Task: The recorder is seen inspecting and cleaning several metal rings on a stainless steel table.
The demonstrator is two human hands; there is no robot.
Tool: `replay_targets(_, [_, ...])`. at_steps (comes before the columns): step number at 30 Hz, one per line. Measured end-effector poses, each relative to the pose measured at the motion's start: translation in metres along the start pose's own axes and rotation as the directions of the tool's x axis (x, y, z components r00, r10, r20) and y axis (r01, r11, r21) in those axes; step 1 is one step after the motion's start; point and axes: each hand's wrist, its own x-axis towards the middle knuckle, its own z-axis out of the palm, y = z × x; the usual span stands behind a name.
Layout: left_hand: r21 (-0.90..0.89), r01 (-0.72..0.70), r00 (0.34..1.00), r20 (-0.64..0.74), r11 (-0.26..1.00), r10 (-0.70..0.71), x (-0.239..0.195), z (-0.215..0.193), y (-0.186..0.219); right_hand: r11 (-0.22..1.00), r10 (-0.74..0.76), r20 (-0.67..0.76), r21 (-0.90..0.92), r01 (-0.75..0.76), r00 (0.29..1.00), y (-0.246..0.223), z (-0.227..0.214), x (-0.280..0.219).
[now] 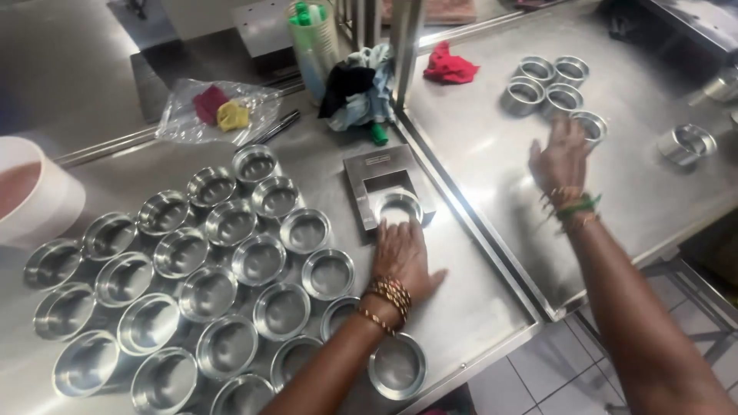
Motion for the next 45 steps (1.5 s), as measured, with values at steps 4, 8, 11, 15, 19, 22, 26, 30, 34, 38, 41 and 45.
replay_targets(4, [-0.079, -0.068, 0.946, 0.313, 0.995, 0.090, -0.043, 0.005, 0.026, 0.959, 0.188, 0.148, -0.239, -0.149, 0.971, 0.099, 0.033, 0.011])
replay_targets(8, [-0.004, -0.333, 0.920, -0.221, 0.943, 0.324, -0.073, 0.090, 0.024, 0.942, 0.320, 0.318, -0.203, -0.265, 0.893, 0.098, 0.033, 0.016])
replay_targets(11, [-0.097, -0.377, 0.919, -0.165, 0.921, 0.359, -0.090, 0.077, 0.019, 0.859, 0.376, 0.441, 0.165, -0.485, 0.815, 0.054, -0.010, -0.010])
replay_targets(15, [-0.183, -0.367, 0.930, -0.037, 0.912, 0.367, -0.107, 0.062, 0.012, 0.752, 0.222, 0.556, 0.425, -0.503, 0.801, -0.065, -0.082, -0.052])
replay_targets(19, [-0.225, -0.463, 0.884, -0.188, 0.857, 0.428, -0.123, 0.070, 0.001, 0.743, -0.398, 0.526, 0.666, -0.073, 0.751, -0.148, -0.092, -0.083])
replay_targets(22, [-0.249, -0.524, 0.851, -0.209, 0.815, 0.483, -0.134, 0.073, -0.011, 0.718, -0.539, 0.501, 0.693, 0.058, 0.677, -0.186, -0.083, -0.092])
replay_targets(26, [-0.290, -0.473, 0.880, -0.108, 0.832, 0.462, -0.147, 0.075, -0.020, 0.796, -0.545, 0.411, 0.527, 0.297, 0.731, -0.200, -0.034, -0.108])
replay_targets(30, [-0.273, -0.500, 0.866, -0.170, 0.822, 0.471, -0.154, 0.095, -0.028, 0.893, -0.374, 0.534, 0.429, 0.138, 0.759, -0.225, -0.016, -0.095])
replay_targets(34, [-0.296, -0.515, 0.857, -0.156, 0.804, 0.491, -0.155, 0.103, -0.033, 0.874, -0.412, 0.398, 0.428, 0.232, 0.820, -0.235, -0.007, -0.085])
replay_targets(38, [-0.258, -0.546, 0.838, -0.194, 0.797, 0.510, -0.160, 0.088, -0.033, 0.871, -0.426, 0.366, 0.413, 0.265, 0.828, -0.233, -0.006, -0.089])
replay_targets(41, [-0.228, -0.543, 0.828, -0.309, 0.809, 0.468, -0.168, 0.084, -0.033, 0.852, -0.449, 0.519, 0.493, 0.175, 0.727, -0.235, -0.024, -0.086])
replay_targets(45, [-0.241, -0.511, 0.829, -0.393, 0.825, 0.399, -0.185, 0.070, -0.040, 0.787, -0.573, 0.409, 0.517, 0.337, 0.711, -0.229, -0.023, -0.096])
